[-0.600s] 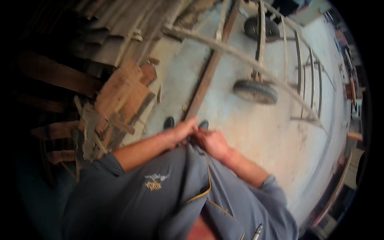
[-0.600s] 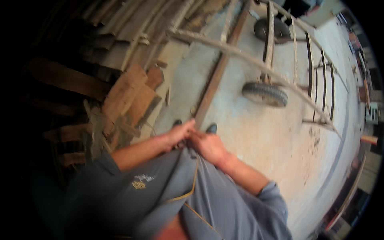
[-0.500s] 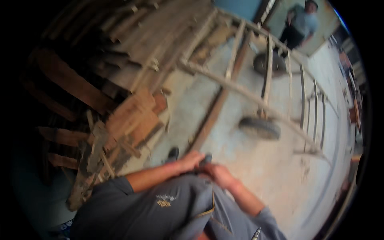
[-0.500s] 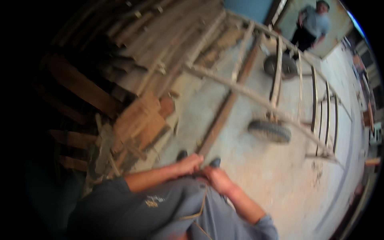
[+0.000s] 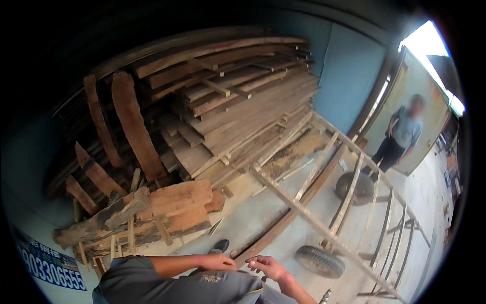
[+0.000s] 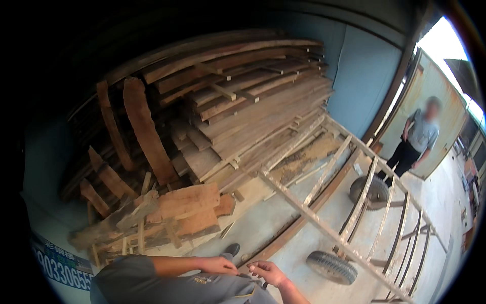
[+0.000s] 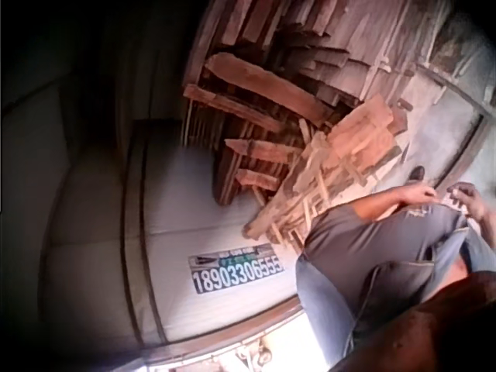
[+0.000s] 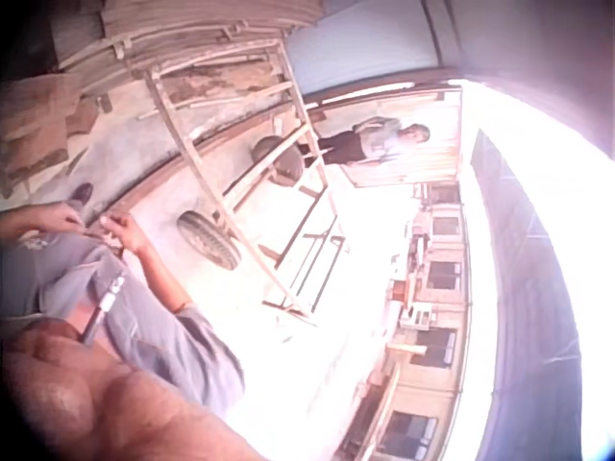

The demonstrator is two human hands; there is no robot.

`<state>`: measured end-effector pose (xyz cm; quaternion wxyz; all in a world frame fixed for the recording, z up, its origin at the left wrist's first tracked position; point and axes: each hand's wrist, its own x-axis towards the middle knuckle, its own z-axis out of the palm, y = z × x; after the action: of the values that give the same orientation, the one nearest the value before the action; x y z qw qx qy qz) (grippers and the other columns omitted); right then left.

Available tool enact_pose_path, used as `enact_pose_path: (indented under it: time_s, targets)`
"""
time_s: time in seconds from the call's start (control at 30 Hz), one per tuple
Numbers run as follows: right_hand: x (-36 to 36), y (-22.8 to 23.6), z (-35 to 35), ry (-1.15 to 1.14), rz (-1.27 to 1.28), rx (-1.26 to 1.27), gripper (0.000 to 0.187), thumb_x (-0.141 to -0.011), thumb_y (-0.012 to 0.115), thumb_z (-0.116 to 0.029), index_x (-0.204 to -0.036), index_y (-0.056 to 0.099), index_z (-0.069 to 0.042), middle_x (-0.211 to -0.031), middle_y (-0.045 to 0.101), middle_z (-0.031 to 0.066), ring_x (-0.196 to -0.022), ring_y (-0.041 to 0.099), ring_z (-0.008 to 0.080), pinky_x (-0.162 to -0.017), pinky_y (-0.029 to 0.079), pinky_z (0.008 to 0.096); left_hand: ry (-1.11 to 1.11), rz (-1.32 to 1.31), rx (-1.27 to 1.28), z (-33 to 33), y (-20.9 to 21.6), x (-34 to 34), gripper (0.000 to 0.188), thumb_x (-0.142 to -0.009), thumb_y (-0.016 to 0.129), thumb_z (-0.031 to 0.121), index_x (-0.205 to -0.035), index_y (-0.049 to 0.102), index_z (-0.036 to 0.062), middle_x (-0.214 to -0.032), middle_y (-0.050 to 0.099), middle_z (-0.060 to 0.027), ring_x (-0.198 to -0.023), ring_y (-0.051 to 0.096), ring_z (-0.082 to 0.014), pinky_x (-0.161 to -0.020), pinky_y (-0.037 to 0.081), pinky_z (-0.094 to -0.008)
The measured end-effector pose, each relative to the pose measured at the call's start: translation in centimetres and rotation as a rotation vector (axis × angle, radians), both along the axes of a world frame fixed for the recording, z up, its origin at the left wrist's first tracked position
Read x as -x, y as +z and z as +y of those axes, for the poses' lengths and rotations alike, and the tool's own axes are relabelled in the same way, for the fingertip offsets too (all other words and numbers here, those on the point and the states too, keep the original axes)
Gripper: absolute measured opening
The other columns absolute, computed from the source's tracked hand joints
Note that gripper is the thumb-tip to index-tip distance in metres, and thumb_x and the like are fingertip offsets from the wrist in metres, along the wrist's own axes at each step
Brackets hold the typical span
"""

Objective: The person repeatedly picks up long wooden planks from a large stack and places them onto a metal cart. A second person assists by taking the other end of the planks and helping to position them on the cart.

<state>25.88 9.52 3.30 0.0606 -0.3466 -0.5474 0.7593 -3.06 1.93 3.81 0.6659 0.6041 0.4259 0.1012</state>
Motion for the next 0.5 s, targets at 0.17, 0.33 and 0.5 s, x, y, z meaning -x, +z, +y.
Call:
enact_pose_path:
  time_s: [0.17, 0.33, 0.5]
  targets:
    - [2.8, 0.3, 8.6, -0.282, 0.095, -0.005, 0.039, -0.104, 0.065, -0.028, -0.130, 0.065, 0.001, -0.109, 0.073, 0.0097, -0.095, 0.069, 0.0173, -0.082, 0.055, 0.0331, 0.287, 0.377, -0.756, 12.9, 8.5, 19.6, 0.028, -0.101, 0.061, 0.026, -0.119, 0.069, 0.0064, -0.116, 0.068, -0.0064, -0.108, 0.062, -0.0185, -0.093, 0.051, -0.0355]
    - [12.6, 7.3, 20.5, -0.169, 0.170, -0.167, 0.043, -0.103, 0.065, -0.022, -0.137, 0.057, 0.004, -0.110, 0.072, 0.0122, -0.094, 0.071, 0.0202, -0.083, 0.058, 0.0335, 1.519, -0.714, -0.860, 25.9, 21.1, 54.3, 0.033, -0.106, 0.056, 0.019, -0.136, 0.059, 0.0071, -0.123, 0.067, -0.0085, -0.114, 0.065, -0.0228, -0.105, 0.052, -0.0414]
    - [30.4, 15.6, 31.7, 0.036, 0.353, -0.272, 0.046, -0.104, 0.065, -0.018, -0.142, 0.053, 0.006, -0.111, 0.071, 0.0127, -0.098, 0.069, 0.0193, -0.087, 0.057, 0.0343, 1.771, -0.463, -0.582, 33.4, 27.0, 74.2, 0.073, -0.086, 0.075, 0.056, -0.136, 0.057, 0.0057, -0.110, 0.064, -0.0099, -0.100, 0.063, -0.0290, -0.104, 0.051, -0.0440]
